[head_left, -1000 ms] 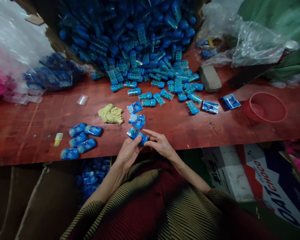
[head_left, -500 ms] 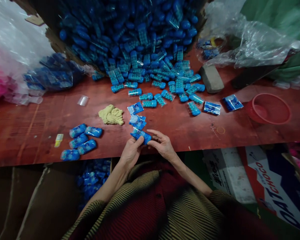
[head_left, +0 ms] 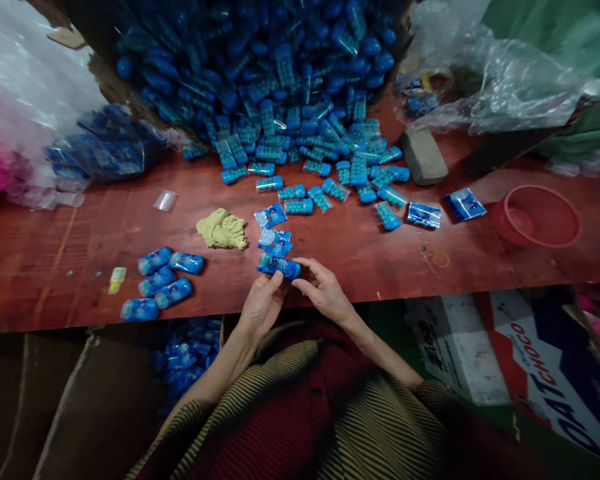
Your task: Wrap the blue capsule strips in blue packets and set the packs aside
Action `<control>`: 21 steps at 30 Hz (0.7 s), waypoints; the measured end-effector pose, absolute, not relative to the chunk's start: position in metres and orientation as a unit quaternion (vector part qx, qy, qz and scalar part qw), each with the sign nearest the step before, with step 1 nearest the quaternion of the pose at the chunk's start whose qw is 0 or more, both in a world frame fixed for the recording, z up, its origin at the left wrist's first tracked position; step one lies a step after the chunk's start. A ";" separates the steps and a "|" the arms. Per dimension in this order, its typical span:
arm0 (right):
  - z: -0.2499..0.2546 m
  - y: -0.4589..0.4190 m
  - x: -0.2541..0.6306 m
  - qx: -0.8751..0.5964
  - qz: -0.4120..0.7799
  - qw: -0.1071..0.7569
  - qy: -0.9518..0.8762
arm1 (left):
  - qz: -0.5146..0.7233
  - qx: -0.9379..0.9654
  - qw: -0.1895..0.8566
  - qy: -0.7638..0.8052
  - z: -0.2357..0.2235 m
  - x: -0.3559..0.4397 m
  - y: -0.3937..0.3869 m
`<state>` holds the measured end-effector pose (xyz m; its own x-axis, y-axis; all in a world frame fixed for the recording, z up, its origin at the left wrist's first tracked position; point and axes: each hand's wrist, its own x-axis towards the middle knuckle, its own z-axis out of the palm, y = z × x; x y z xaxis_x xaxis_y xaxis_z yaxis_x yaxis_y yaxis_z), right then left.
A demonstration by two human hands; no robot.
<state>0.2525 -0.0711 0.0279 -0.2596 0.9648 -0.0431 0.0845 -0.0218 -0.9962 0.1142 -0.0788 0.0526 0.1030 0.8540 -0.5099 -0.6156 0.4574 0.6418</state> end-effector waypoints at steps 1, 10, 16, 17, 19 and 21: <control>0.028 -0.071 0.252 -0.460 0.537 0.404 -0.581 | 0.503 0.135 0.731 0.441 0.053 0.115 -0.079; 0.036 -0.079 0.247 -0.415 0.393 0.445 -0.690 | 0.526 0.118 0.708 0.457 0.058 0.115 -0.078; 0.036 -0.080 0.248 -0.397 0.420 0.462 -0.672 | 0.515 0.129 0.703 0.472 0.059 0.110 -0.078; 0.035 -0.080 0.248 -0.399 0.423 0.463 -0.669 | 0.513 0.135 0.702 0.475 0.059 0.110 -0.079; 0.033 -0.081 0.247 -0.407 0.436 0.470 -0.651 | 0.507 0.156 0.699 0.481 0.059 0.110 -0.080; 0.031 -0.082 0.246 -0.422 0.464 0.476 -0.617 | 0.498 0.181 0.692 0.490 0.058 0.109 -0.080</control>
